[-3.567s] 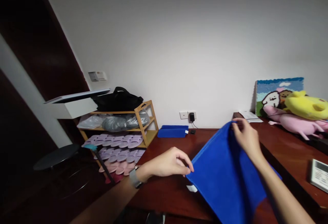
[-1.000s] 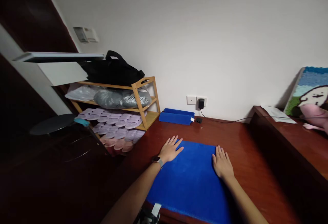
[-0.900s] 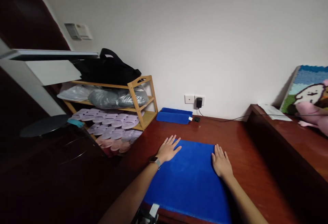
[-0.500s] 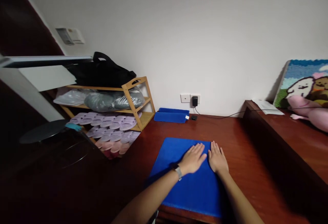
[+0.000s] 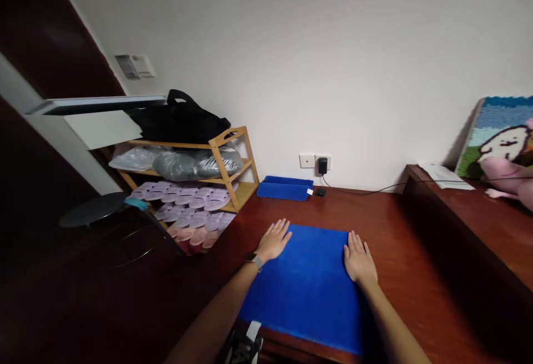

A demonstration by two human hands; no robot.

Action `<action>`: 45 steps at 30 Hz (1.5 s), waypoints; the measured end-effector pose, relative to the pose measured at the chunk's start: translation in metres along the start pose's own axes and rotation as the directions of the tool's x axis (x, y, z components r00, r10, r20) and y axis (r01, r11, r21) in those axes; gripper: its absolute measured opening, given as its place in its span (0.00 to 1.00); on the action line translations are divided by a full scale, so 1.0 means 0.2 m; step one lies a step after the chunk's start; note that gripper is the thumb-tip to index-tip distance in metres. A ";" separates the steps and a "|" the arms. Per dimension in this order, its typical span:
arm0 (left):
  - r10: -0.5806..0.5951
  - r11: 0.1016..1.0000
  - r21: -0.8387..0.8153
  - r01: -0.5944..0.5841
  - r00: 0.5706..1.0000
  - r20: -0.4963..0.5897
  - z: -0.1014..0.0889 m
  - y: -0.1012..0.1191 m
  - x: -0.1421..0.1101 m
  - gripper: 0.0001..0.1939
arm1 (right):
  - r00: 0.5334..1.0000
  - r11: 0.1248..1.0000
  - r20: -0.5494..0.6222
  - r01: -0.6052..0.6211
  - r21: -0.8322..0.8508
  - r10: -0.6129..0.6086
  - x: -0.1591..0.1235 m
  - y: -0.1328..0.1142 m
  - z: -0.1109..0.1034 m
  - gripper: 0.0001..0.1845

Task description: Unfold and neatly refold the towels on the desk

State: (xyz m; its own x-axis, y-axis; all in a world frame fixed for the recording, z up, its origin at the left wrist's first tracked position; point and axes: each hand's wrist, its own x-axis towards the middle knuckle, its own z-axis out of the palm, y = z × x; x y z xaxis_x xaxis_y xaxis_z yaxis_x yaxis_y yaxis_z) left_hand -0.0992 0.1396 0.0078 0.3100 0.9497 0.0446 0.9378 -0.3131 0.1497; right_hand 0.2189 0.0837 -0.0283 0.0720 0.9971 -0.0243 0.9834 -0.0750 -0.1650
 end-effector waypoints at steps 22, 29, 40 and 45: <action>0.410 0.896 -0.125 -0.426 0.902 -0.139 0.21 0.84 0.07 0.31 | 0.999 0.999 0.003 0.048 0.002 -0.048 0.02 0.01 -0.01 0.35; 0.183 0.981 -0.054 -0.184 0.983 -0.026 0.14 0.38 0.09 0.34 | 1.000 0.999 0.001 -0.003 0.052 0.003 0.00 -0.02 -0.05 0.36; 0.019 0.999 0.044 -0.017 0.999 -0.036 0.06 -0.06 0.06 0.32 | 1.000 0.997 -0.005 -0.020 0.072 0.020 0.00 -0.03 -0.06 0.36; 0.024 0.998 0.066 -0.021 0.998 -0.058 0.02 0.01 0.05 0.32 | 1.000 0.997 -0.013 -0.027 0.072 0.028 0.00 -0.04 -0.06 0.36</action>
State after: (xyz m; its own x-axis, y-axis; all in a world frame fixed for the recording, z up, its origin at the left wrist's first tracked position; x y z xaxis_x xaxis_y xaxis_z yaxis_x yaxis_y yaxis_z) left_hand -0.0929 0.1492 0.0038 0.3232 0.9404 0.1056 0.9395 -0.3323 0.0836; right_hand 0.2134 0.0847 -0.0158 0.1017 0.9947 -0.0160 0.9667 -0.1026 -0.2346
